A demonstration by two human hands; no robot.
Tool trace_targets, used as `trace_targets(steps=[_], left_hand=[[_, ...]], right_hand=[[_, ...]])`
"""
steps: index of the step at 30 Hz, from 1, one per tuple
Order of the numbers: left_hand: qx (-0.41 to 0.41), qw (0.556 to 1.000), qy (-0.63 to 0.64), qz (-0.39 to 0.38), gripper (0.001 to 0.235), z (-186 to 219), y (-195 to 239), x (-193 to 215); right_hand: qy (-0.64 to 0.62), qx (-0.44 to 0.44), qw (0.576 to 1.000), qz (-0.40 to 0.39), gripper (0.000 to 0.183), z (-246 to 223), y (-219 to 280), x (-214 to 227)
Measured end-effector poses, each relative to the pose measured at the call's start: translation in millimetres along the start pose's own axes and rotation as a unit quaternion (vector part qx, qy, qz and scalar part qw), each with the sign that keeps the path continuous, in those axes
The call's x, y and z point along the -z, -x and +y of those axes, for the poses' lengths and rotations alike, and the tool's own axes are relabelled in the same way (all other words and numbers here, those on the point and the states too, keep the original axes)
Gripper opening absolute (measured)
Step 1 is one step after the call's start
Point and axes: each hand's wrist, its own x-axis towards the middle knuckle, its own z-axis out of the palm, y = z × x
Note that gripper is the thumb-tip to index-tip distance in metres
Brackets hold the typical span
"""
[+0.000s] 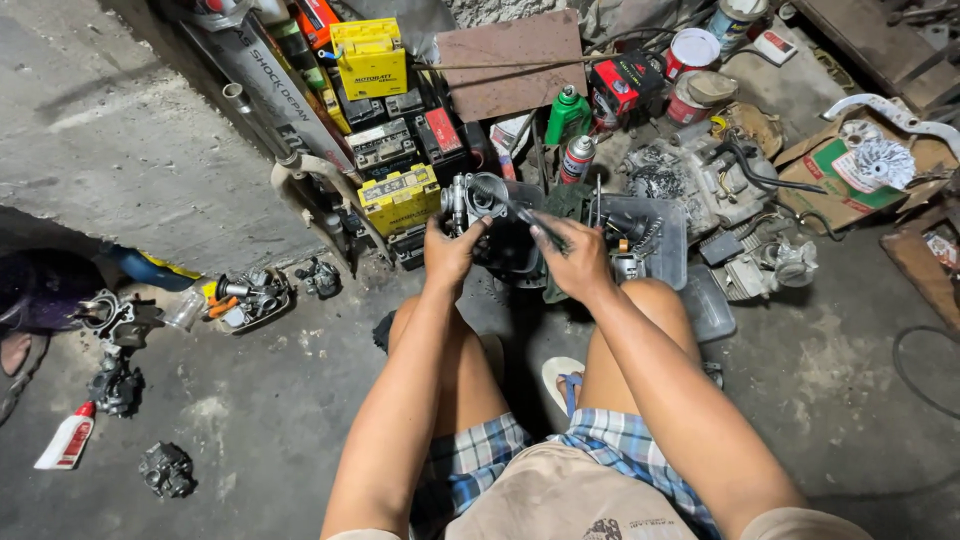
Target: Inspecting and adjusting a motorcycle carburetor using a screwdriver in a workshop environment.
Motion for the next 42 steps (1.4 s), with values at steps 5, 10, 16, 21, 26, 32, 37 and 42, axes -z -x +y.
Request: trace_targets(steps=[5, 10, 16, 21, 26, 32, 37, 42], left_hand=[[0.004, 1.000, 0.028, 0.006, 0.067, -19, -15, 7], [0.006, 0.999, 0.041, 0.004, 0.065, -25, -17, 9], [0.002, 0.999, 0.050, 0.008, 0.065, -13, -8, 6], [-0.010, 0.999, 0.048, 0.008, 0.062, -26, -17, 7], [-0.014, 0.999, 0.048, 0.004, 0.064, -16, -10, 1], [-0.018, 0.998, 0.053, 0.010, 0.068, -19, -14, 3], [-0.008, 0.999, 0.047, 0.018, 0.066, -16, -12, 2], [-0.004, 0.999, 0.038, 0.024, 0.068, -21, -16, -2]], right_hand=[[-0.021, 0.002, 1.000, -0.005, 0.016, -19, -2, 10], [-0.013, 0.001, 1.000, 0.011, 0.017, 1, 2, 1], [-0.019, 0.005, 1.000, 0.017, 0.018, 3, 6, 1], [-0.018, 0.021, 1.000, 0.007, 0.018, 13, 11, -5], [-0.010, 0.015, 1.000, 0.008, 0.017, 1, 8, 1], [-0.020, 0.017, 1.000, 0.007, 0.017, 0, 5, -4], [-0.024, 0.016, 1.000, 0.006, 0.018, -12, 4, 0], [-0.011, -0.001, 1.000, -0.011, 0.018, 11, 7, -4]])
